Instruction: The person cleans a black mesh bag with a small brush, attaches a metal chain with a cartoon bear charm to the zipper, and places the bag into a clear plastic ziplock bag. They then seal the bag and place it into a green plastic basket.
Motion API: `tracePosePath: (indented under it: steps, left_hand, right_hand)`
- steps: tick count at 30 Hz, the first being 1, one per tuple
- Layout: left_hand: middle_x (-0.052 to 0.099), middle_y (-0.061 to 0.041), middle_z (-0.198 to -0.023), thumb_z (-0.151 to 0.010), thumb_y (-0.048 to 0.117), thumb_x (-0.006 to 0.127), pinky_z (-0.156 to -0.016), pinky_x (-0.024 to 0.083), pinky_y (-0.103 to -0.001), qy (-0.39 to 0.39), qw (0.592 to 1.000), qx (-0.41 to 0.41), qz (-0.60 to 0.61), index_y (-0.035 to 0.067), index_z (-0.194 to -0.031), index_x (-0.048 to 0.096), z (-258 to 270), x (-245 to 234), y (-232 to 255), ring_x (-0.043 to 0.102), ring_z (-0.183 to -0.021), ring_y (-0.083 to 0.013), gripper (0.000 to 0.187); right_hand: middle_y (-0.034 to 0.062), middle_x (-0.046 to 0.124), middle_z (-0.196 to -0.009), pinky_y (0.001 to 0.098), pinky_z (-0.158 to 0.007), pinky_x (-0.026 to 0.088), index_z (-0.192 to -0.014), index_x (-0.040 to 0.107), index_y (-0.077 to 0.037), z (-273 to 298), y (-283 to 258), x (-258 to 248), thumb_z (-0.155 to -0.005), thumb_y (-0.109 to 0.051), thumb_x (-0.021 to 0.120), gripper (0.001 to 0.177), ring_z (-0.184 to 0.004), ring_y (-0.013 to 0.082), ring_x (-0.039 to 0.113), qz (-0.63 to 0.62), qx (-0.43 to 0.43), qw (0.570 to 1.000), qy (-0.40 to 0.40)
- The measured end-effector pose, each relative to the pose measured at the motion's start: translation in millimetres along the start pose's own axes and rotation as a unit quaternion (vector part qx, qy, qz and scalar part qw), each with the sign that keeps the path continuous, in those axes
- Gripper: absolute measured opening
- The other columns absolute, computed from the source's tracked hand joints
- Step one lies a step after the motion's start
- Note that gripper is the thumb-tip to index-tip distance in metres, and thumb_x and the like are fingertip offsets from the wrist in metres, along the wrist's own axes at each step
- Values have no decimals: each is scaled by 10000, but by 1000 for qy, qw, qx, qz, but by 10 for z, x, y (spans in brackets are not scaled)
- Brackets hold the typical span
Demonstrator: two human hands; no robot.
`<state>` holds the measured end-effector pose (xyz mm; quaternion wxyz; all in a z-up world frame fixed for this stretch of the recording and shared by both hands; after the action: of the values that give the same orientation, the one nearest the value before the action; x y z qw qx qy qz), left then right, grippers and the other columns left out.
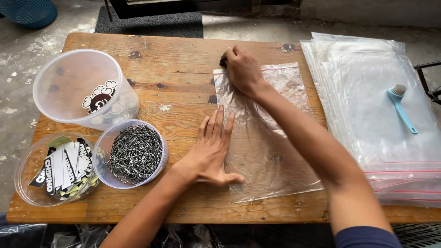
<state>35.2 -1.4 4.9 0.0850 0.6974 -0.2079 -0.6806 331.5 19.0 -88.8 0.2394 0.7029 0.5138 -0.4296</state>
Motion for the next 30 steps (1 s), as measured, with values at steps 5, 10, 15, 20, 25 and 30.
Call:
tracePosePath:
  steps: [5, 10, 15, 20, 25, 30]
  left_hand:
    - [56, -411, -1570, -610, 851, 651, -1163, 134, -607, 103, 994, 39, -1, -75, -1526, 104, -36, 115, -72, 171, -1440, -542, 1413]
    - [157, -372, -1557, -514, 670, 797, -1170, 186, -591, 146, 984, 104, -10, 12, -1403, 274, -70, 79, -17, 245, -1426, -519, 1223]
    - [226, -334, -1532, -630, 653, 733, -1153, 243, -584, 123, 983, 134, 4, 65, -1269, 327, -73, 15, 77, 297, -1410, -499, 959]
    - [275, -283, -1500, -682, 598, 729, -1155, 260, -581, 120, 982, 147, 23, 91, -1184, 348, -54, 35, 64, 321, -1388, -494, 808]
    - [310, -280, -1430, -765, 557, 715, -1092, 335, -539, 127, 978, 159, 40, 9, -1200, 393, -25, -32, 110, 371, -1322, -455, 770]
    - [366, -222, -1421, -724, 550, 693, -1137, 274, -570, 121, 981, 148, 19, 109, -1153, 361, -51, 89, 54, 342, -1365, -448, 699]
  right_hand:
    - [119, 509, -894, 475, -595, 519, -1024, 561, -95, 857, -891, -1328, -967, -201, 589, 123, -716, 407, 624, -59, -5, 998, -16]
    - [91, 561, -863, 364, -564, 534, -1041, 614, -94, 1768, -1628, -1907, -927, -204, 601, 159, -687, 285, 639, -74, -144, 985, -64]
    - [112, 565, -818, 387, -599, 532, -967, 655, -50, 1412, -1054, -1499, -937, -113, 610, 83, -682, 316, 628, -37, -134, 990, 7]
    - [147, 567, -858, 469, -583, 542, -972, 611, -46, 857, 442, -1089, -881, -104, 608, 108, -709, 379, 649, 79, -25, 996, 37]
    - [172, 638, -915, 378, -606, 583, -1043, 633, 14, 901, 813, -1324, -886, 5, 681, 164, -719, 274, 608, 266, 77, 952, -127]
    - [80, 452, -723, 384, -524, 468, -863, 556, -76, 1504, -951, -1974, -914, -183, 549, 119, -573, 285, 535, 128, -86, 987, 33]
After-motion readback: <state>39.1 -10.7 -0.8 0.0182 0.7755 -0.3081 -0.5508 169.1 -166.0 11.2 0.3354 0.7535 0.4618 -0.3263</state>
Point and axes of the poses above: each hand's wrist, its own z-axis away from the middle knuckle, its own x-axis out of the palm, y = z × x, the point moved 4 cm from there along -z, towards the middle knuckle
